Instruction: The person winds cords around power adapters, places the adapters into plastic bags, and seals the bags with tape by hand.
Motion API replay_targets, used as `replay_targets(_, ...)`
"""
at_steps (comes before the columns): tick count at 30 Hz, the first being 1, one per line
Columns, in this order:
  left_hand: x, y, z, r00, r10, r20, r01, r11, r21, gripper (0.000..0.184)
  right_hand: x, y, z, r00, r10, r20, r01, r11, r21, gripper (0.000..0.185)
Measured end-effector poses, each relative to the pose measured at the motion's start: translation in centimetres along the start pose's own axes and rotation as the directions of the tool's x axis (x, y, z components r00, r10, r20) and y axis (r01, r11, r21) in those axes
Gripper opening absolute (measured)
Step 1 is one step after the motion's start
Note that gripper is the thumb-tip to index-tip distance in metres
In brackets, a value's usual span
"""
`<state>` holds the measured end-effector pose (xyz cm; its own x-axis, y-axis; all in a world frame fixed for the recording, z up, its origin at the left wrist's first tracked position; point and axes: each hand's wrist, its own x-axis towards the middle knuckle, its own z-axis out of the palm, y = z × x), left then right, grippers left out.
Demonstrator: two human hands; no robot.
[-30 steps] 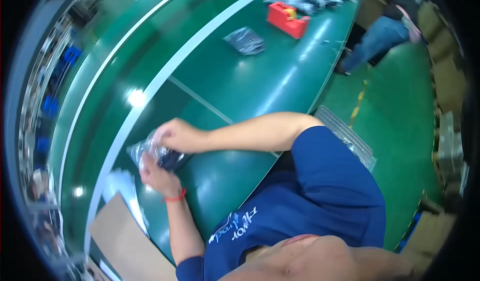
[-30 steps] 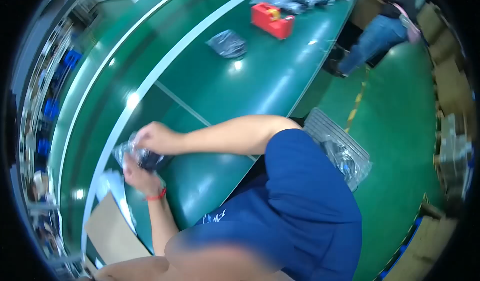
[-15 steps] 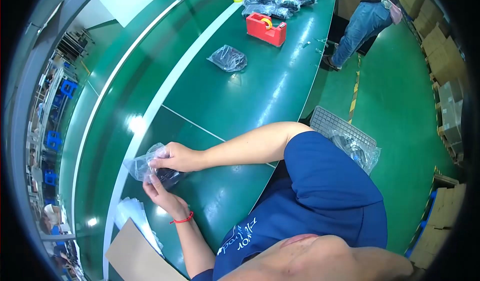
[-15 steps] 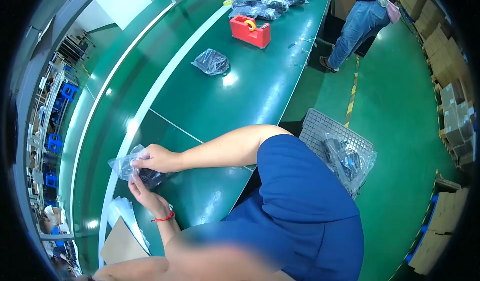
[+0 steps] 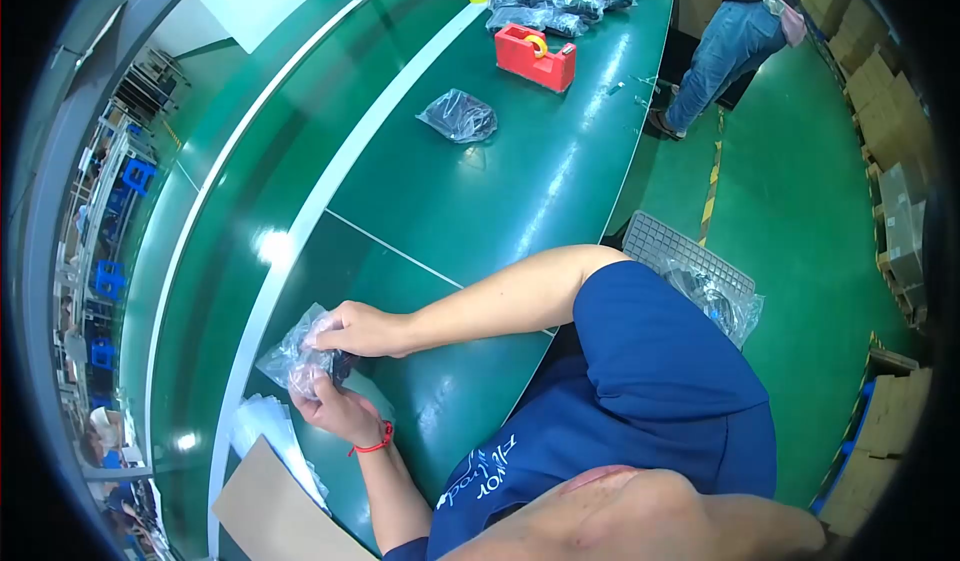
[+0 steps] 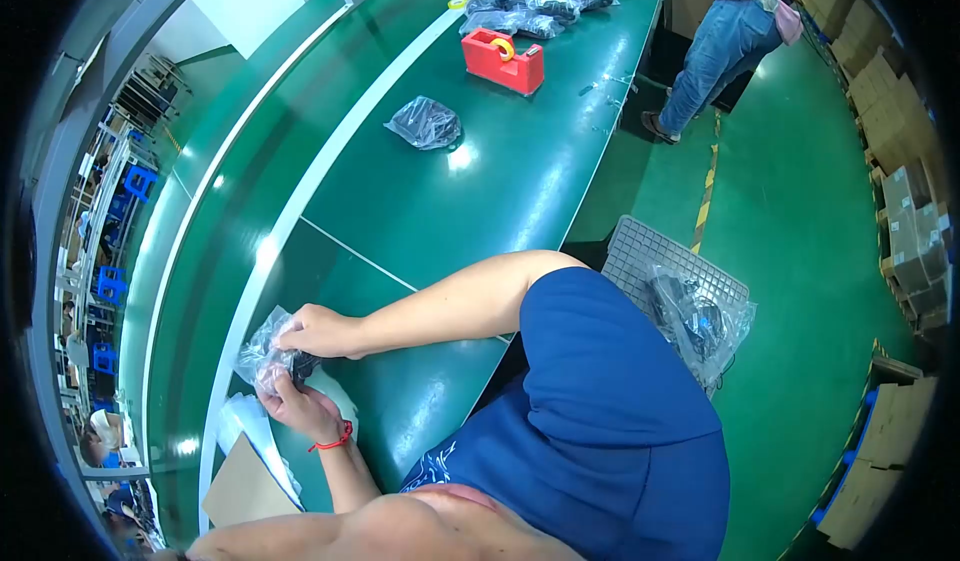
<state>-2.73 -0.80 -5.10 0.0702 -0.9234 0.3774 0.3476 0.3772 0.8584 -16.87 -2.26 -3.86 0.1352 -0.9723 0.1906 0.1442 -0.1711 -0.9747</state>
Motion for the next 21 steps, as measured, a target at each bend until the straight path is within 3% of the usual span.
replay_targets(3, -0.3, -0.1, -1.0, 0.996, 0.051, 0.079, -0.053, 0.998, 0.017, 0.016, 0.0, 0.1, 0.6, 0.960, 0.255, 0.116, -0.280, 0.871, 0.404, 0.030)
replay_targets(5, -0.1, -0.1, -1.3, 0.990, 0.073, 0.119, -0.077, 0.997, 0.030, 0.018, 0.0, -0.2, 0.4, 0.947, 0.287, 0.144, -0.321, 0.856, 0.406, 0.032)
replay_targets(7, 0.5, -0.1, -0.8, 0.996, 0.076, 0.043, -0.077, 0.997, 0.029, 0.018, 0.1, -0.5, 0.1, 0.911, 0.353, 0.213, -0.411, 0.822, 0.394, 0.035)
replay_targets(9, 1.1, 0.1, 0.8, 0.997, 0.080, -0.012, -0.080, 0.996, 0.047, 0.019, 0.4, 0.6, -0.3, 0.938, 0.312, 0.148, -0.345, 0.865, 0.364, 0.035)
replay_targets(10, 1.5, 0.7, 2.9, 0.909, 0.412, -0.065, -0.385, 0.889, 0.250, 0.024, 0.7, 1.3, -0.5, 0.962, 0.261, 0.075, -0.271, 0.907, 0.321, 0.034)
replay_targets(11, 1.7, 1.4, 3.9, 0.714, 0.699, -0.042, -0.612, 0.652, 0.447, 0.029, 1.2, 1.6, -0.8, 0.980, 0.200, 0.003, -0.194, 0.943, 0.270, 0.034)
replay_targets(12, 1.9, 2.3, 3.6, 0.709, 0.704, -0.042, -0.611, 0.644, 0.459, 0.029, 1.4, 1.3, -1.3, 0.980, 0.199, 0.018, -0.197, 0.941, 0.274, 0.034)
replay_targets(13, 2.1, 3.3, 3.3, 0.714, 0.619, 0.328, -0.677, 0.488, 0.551, 0.031, 1.4, 1.0, -2.0, 0.982, 0.190, -0.007, -0.186, 0.966, 0.181, 0.032)
replay_targets(14, 2.2, 4.1, 2.8, 0.654, 0.406, 0.638, -0.756, 0.319, 0.572, 0.034, 1.5, 0.8, -2.4, 0.983, 0.179, -0.031, -0.176, 0.981, 0.085, 0.031)
replay_targets(15, 2.2, 4.5, 2.3, 0.539, 0.103, 0.836, -0.838, 0.166, 0.520, 0.036, 1.8, 0.7, -2.6, 0.983, 0.181, -0.019, -0.179, 0.980, 0.087, 0.031)
replay_targets(19, 3.0, 2.1, 0.4, 0.684, 0.112, 0.721, -0.723, 0.237, 0.649, 0.041, 2.4, 0.5, -3.4, 0.961, 0.257, -0.102, -0.250, 0.965, 0.078, 0.029)
replay_targets(21, 3.3, 1.7, -0.6, 0.715, 0.118, 0.689, -0.683, 0.325, 0.654, 0.041, 2.5, 0.7, -3.0, 0.947, 0.320, 0.029, -0.322, 0.944, 0.077, 0.034)
